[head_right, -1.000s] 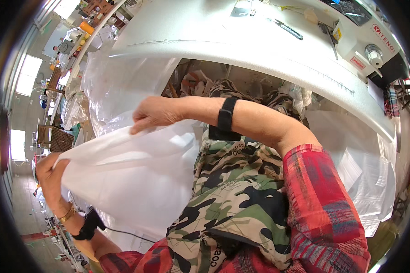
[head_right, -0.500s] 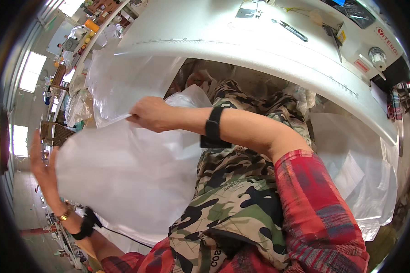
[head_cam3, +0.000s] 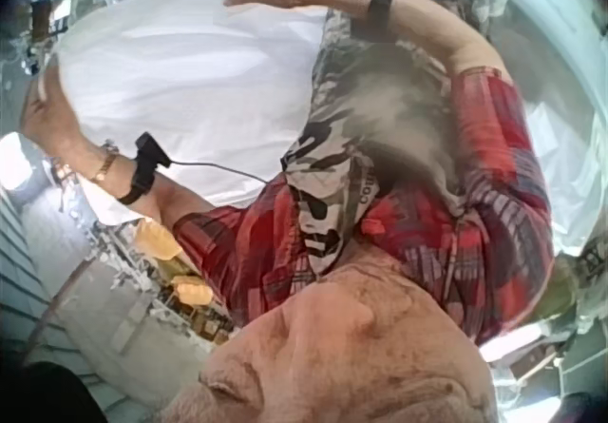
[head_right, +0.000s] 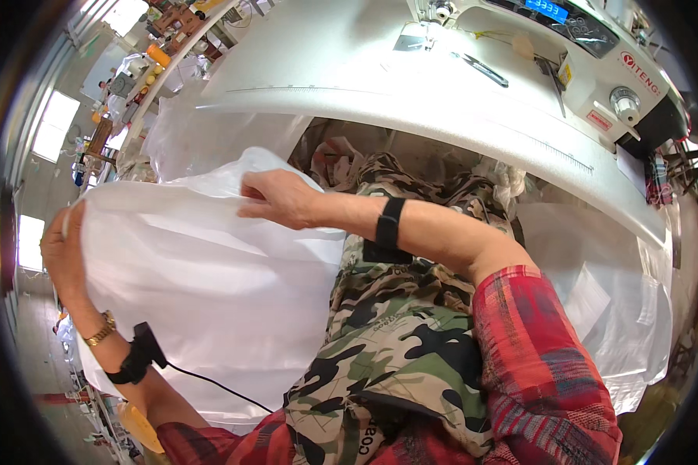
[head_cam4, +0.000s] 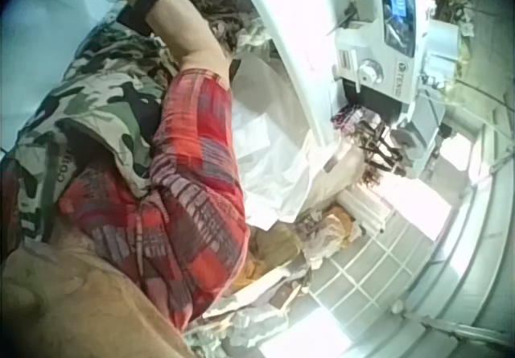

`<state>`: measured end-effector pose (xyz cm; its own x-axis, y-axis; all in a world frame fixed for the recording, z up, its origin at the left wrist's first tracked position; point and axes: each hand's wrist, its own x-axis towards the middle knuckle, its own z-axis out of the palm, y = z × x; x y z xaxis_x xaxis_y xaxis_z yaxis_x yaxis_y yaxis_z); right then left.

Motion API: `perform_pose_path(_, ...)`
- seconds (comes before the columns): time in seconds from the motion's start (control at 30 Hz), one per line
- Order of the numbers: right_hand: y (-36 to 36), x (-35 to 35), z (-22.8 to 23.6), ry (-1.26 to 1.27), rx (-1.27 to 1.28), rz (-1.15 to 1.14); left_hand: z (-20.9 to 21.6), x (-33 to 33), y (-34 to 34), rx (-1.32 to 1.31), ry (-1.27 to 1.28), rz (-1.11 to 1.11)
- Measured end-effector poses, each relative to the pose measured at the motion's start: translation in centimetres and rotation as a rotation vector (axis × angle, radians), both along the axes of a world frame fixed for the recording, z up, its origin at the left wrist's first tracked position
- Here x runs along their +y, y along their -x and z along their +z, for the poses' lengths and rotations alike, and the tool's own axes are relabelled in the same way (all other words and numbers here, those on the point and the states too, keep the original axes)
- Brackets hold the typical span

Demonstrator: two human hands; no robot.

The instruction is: Sew and align large white plastic/rubber sheeting materials using an industrial sewing machine.

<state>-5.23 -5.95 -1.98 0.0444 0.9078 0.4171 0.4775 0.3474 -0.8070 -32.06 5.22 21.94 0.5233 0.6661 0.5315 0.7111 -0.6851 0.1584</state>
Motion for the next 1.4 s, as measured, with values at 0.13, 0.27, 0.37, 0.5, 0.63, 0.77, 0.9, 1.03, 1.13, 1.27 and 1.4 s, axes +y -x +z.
perform_pose_path(0.13,0.9,-1.4,-4.0,-0.029,0.009,-0.219,4.5,1.4,1.5,-0.099,0.109,0.020)
perform_pose_path(0.27,1.0,-2.4,-5.9,-0.159,-0.012,-0.368,7.6,0.7,2.9,-0.202,-0.069,0.159)
perform_pose_path(0.37,1.1,-2.3,-6.7,-0.144,-0.028,-0.381,9.2,0.0,3.2,-0.236,-0.101,0.139)
perform_pose_path(0.5,0.8,-1.8,-7.8,-0.230,-0.073,-0.406,11.1,-0.8,4.3,-0.159,-0.159,0.241)
perform_pose_path(0.63,-0.2,-2.2,-7.5,-0.218,-0.098,-0.341,12.7,0.5,6.7,-0.152,-0.205,0.239)
perform_pose_path(0.77,-1.8,-5.0,-2.3,-0.336,-0.119,-0.250,14.6,4.9,10.3,-0.124,-0.232,0.271)
perform_pose_path(0.9,-5.3,-12.1,8.1,-0.154,0.080,0.050,16.0,13.0,14.1,-0.056,-0.243,0.314)
perform_pose_path(1.03,-8.0,-19.2,16.4,-0.417,0.200,0.342,12.0,22.2,12.7,0.104,-0.199,0.324)
perform_pose_path(1.13,-8.8,-21.0,17.0,-0.289,0.121,0.208,4.6,25.1,3.0,0.339,-0.142,0.283)
perform_pose_path(1.27,-10.4,-22.2,13.8,-0.014,-0.453,-0.368,-4.0,15.6,-14.7,-0.069,-0.304,-0.381)
perform_pose_path(1.4,-10.7,-23.0,9.2,0.187,-0.651,-0.625,-10.1,-5.7,-23.1,0.024,0.259,-0.965)
